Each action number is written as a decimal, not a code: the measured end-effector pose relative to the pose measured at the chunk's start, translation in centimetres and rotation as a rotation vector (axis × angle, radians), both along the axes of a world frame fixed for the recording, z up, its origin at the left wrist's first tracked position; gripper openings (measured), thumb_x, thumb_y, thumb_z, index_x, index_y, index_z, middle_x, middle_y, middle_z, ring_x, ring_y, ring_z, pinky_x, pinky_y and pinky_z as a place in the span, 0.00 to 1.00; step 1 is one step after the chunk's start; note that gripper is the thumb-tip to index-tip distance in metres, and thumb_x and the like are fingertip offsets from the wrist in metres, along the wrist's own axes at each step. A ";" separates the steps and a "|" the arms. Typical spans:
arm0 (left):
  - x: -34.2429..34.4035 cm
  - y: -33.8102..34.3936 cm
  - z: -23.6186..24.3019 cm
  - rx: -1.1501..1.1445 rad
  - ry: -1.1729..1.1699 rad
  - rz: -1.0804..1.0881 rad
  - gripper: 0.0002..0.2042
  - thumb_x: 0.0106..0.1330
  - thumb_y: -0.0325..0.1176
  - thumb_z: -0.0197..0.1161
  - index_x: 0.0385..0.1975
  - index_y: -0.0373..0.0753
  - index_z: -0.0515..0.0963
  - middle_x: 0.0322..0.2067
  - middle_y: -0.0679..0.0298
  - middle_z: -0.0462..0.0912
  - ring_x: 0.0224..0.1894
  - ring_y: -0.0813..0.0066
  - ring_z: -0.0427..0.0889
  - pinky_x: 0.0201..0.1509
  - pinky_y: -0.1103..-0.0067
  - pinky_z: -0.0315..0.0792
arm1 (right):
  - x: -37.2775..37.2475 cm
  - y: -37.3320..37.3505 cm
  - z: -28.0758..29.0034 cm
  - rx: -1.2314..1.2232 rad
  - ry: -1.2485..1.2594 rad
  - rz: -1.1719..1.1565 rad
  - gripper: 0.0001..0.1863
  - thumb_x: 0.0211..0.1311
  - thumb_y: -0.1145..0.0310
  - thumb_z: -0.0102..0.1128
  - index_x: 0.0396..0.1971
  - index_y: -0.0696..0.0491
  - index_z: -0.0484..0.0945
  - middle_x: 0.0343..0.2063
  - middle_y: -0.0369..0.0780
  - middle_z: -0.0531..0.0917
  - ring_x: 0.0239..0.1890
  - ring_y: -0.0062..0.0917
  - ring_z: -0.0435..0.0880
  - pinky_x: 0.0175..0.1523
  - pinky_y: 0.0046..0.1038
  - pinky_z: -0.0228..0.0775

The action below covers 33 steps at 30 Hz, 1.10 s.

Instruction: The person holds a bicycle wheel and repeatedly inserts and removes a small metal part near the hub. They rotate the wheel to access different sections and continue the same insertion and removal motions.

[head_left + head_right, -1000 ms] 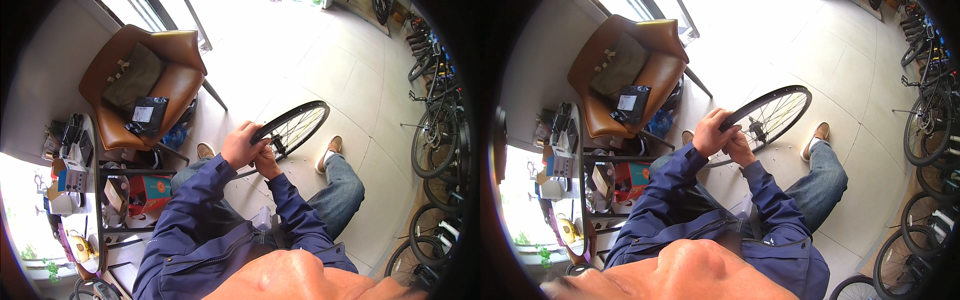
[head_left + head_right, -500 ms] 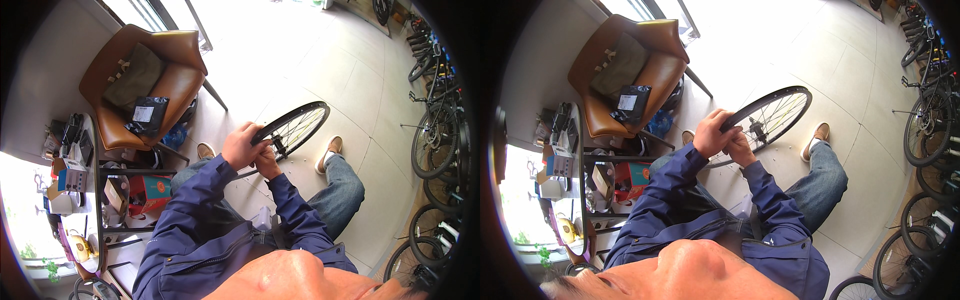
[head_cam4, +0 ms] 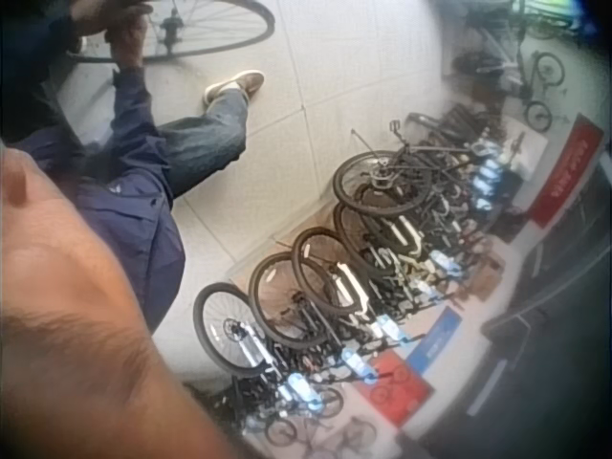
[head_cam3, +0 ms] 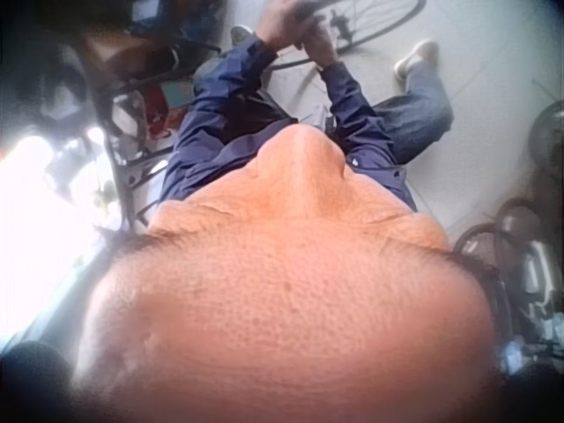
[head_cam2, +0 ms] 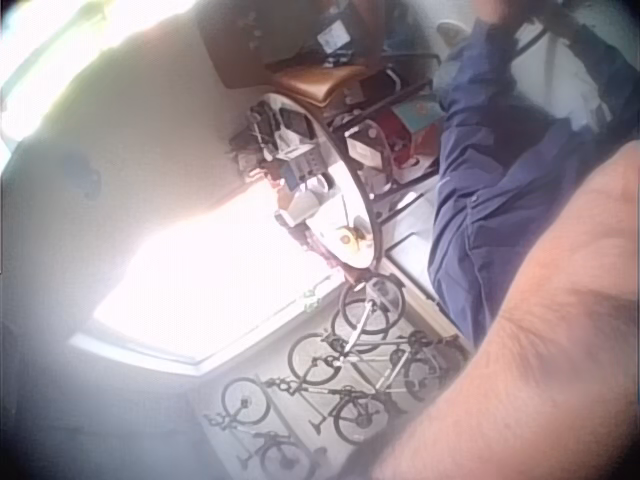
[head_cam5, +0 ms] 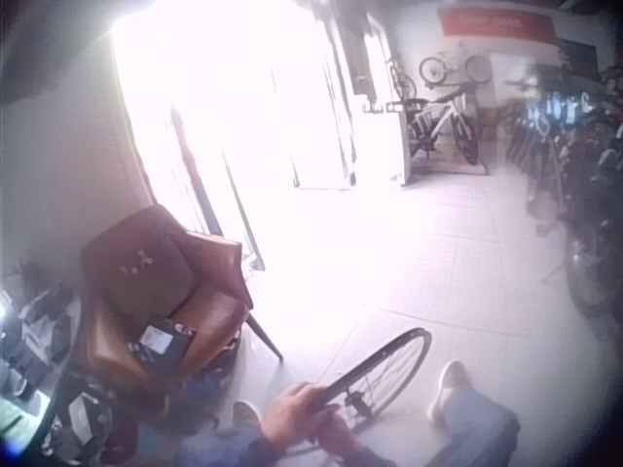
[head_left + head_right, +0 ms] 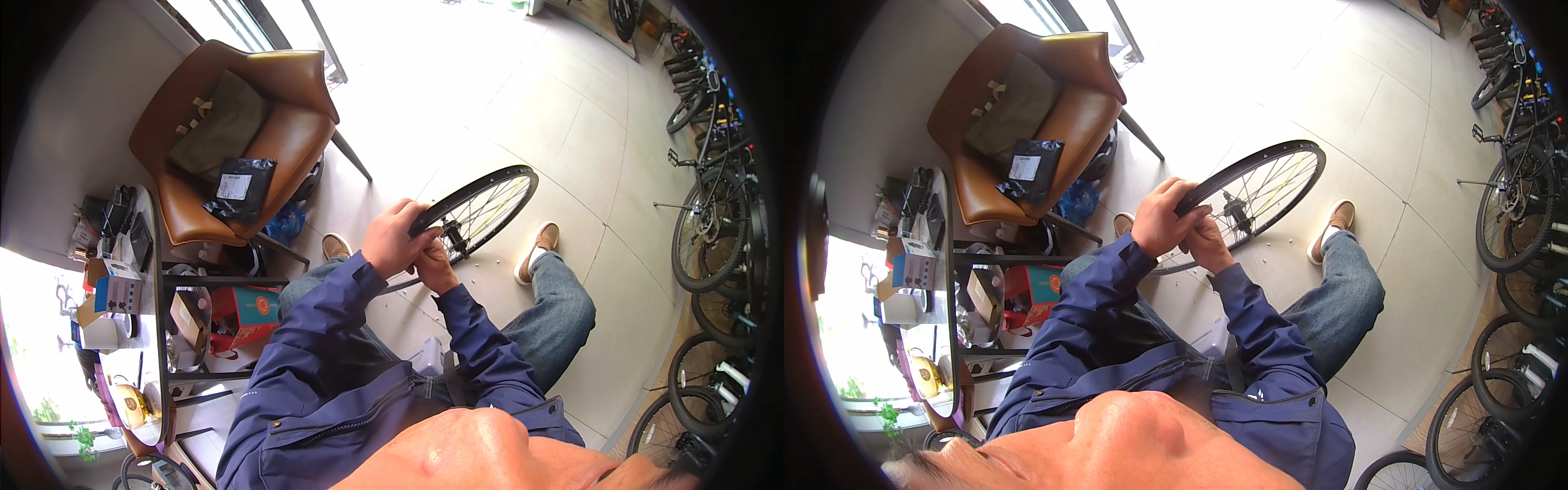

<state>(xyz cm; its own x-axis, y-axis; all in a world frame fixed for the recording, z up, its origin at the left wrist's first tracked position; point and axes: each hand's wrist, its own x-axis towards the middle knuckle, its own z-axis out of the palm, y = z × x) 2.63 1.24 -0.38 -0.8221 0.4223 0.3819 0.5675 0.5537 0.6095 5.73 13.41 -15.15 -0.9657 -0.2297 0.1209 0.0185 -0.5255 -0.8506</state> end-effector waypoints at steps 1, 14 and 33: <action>0.0 0.0 0.0 -0.001 -0.006 0.000 0.21 0.66 0.38 0.80 0.53 0.33 0.85 0.45 0.53 0.88 0.45 0.50 0.90 0.50 0.67 0.84 | 0.0 0.0 0.2 -0.009 0.005 -0.003 0.13 0.87 0.58 0.58 0.41 0.50 0.82 0.25 0.29 0.80 0.24 0.11 0.77 0.28 0.21 0.66; -0.4 -0.1 -0.5 0.011 0.035 0.030 0.21 0.65 0.37 0.81 0.53 0.33 0.85 0.44 0.53 0.88 0.44 0.51 0.90 0.49 0.67 0.84 | -0.1 -0.3 -0.3 0.238 0.125 -0.139 0.09 0.84 0.65 0.59 0.48 0.55 0.84 0.29 0.36 0.87 0.29 0.22 0.87 0.35 0.28 0.79; -3.8 -3.3 -2.5 0.156 -0.116 0.105 0.21 0.84 0.48 0.65 0.49 0.30 0.85 0.37 0.57 0.90 0.41 0.71 0.88 0.48 0.75 0.80 | -1.3 6.7 4.9 -0.123 -0.214 -0.668 0.15 0.79 0.80 0.59 0.61 0.57 0.74 0.54 0.42 0.85 0.50 0.26 0.89 0.52 0.25 0.88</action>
<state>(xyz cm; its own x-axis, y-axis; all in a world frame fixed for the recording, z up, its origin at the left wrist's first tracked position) -1.21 -2.03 -2.92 -0.9008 0.2749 0.3362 0.4326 0.5001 0.7502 4.47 20.15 -10.28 -0.9006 0.4231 -0.0996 -0.1814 -0.5742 -0.7984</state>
